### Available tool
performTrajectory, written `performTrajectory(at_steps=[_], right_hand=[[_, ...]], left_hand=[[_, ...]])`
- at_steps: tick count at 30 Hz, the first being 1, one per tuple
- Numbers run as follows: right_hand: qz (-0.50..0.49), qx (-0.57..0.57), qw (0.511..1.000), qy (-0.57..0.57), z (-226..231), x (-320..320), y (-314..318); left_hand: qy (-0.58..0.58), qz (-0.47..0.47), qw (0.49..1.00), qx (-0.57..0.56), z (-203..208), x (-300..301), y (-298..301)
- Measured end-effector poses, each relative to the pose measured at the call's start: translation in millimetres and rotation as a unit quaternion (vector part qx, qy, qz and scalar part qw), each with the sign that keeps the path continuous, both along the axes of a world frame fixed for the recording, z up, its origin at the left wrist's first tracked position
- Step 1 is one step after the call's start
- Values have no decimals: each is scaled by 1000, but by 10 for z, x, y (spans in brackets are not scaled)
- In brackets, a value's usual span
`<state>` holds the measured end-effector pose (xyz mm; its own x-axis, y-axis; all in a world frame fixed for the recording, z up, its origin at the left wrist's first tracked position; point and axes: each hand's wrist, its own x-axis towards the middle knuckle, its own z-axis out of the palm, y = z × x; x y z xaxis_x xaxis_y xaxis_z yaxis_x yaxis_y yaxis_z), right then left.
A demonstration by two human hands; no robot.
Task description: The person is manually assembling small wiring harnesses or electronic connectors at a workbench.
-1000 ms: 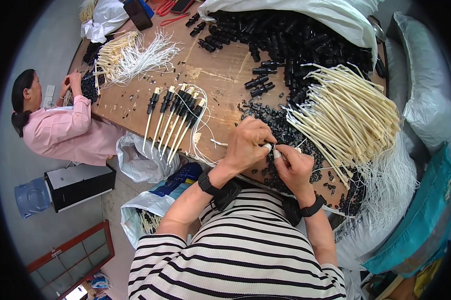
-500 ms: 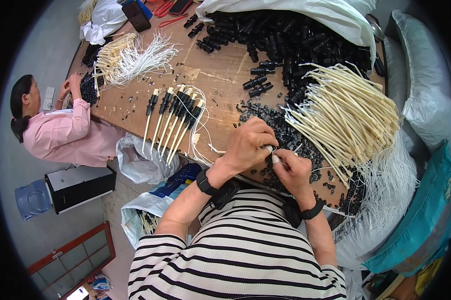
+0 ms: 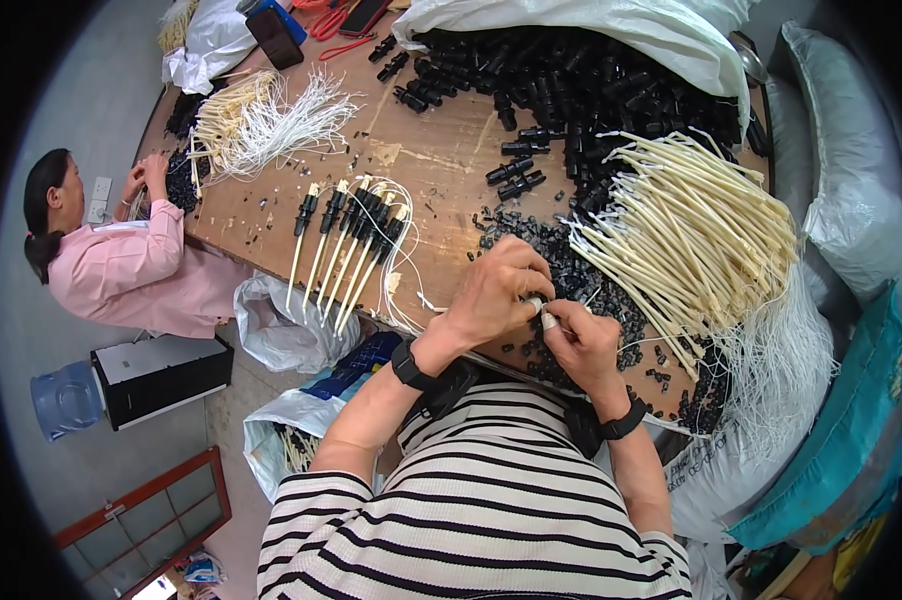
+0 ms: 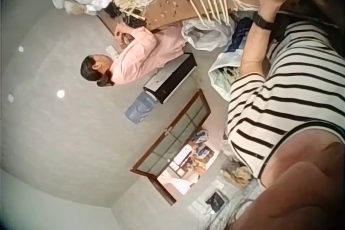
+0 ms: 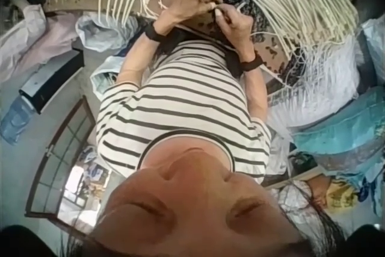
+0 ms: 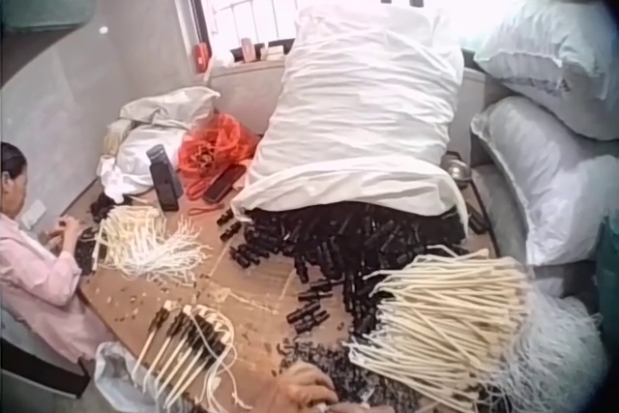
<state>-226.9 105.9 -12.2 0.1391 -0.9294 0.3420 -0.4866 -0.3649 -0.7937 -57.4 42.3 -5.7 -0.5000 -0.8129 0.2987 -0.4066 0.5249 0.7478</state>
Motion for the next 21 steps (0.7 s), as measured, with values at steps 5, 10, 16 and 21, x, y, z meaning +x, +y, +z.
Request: performTrajectory(at_steps=[5,10,16,21], right_hand=[[4,10,1000,-17,-30,-23,40],[-27,45,996,-68,21,-9,26],[-41,147,984,-90,-85,-34,29],[-82,226,953,-187,-65,-24,16]], left_hand=[[-13,20,1000,6,-15,8,32],[-11,35,999,-4,59,-25,15],[13,61,998,-19,48,-17,25],[19,76,996,-46,-30,-26,39]])
